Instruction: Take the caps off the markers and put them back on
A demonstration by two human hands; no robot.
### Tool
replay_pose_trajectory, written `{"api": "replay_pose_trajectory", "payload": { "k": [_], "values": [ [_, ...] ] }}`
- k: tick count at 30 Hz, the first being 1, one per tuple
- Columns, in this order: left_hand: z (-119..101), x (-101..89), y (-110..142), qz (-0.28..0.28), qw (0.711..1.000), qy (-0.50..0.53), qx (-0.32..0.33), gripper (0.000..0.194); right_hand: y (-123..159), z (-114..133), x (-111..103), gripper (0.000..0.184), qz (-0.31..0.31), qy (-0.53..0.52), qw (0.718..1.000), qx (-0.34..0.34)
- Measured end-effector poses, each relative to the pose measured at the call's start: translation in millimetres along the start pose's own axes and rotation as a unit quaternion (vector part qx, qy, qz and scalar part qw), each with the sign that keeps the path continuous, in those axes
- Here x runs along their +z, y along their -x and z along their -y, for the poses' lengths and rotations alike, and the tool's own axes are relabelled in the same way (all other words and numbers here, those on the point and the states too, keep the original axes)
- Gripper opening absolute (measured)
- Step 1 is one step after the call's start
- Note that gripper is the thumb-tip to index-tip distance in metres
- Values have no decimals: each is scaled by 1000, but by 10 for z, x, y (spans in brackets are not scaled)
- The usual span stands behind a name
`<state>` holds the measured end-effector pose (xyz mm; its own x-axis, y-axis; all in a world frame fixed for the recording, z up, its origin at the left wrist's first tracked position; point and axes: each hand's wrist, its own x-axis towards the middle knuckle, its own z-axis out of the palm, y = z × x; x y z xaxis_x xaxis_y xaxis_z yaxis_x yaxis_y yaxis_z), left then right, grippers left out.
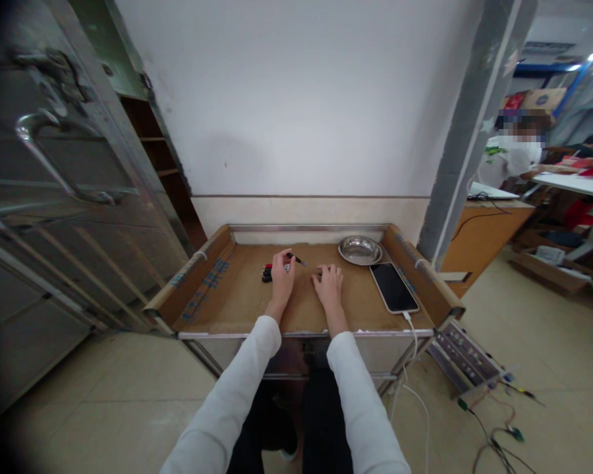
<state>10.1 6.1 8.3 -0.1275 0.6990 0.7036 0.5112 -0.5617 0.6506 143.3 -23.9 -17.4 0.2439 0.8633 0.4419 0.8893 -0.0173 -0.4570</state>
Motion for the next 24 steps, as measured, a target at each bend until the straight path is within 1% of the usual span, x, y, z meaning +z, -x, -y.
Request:
{"api": "replay_pose_trajectory", "payload": {
  "k": [4, 6, 8, 11, 14, 16, 18, 21, 24],
  "values": [
    [46, 21, 9, 28, 999, -28, -27, 8, 19, 28, -33, 18, 16, 3, 1000, 4],
    [60, 28, 16, 57, 997, -51, -29, 3, 14, 27, -32, 18, 23, 3, 1000, 0],
    [54, 22, 23, 100, 991, -86, -18, 2, 4, 15, -20, 18, 28, 3, 1000, -6],
    [7, -1, 33, 175, 970, -166, 12, 4, -21, -8, 20, 18, 30, -6, 999, -36],
    [-54, -13, 45, 228, 944, -235, 30, 9, -52, -24, 71, 16, 35, -34, 994, -95],
    [-84, -10, 53, 240, 935, -259, 37, 14, -70, -29, 98, 15, 39, -51, 991, -118],
    [-100, -5, 63, 235, 933, -271, 41, 18, -83, -35, 112, 16, 33, -63, 990, -122],
    [-105, -4, 79, 228, 936, -264, 51, 20, -92, -46, 105, 21, 12, -74, 992, -100],
    [-97, -3, 97, 259, 934, -232, 79, 18, -91, -57, 82, 28, -1, -73, 995, -65]
  ]
}}
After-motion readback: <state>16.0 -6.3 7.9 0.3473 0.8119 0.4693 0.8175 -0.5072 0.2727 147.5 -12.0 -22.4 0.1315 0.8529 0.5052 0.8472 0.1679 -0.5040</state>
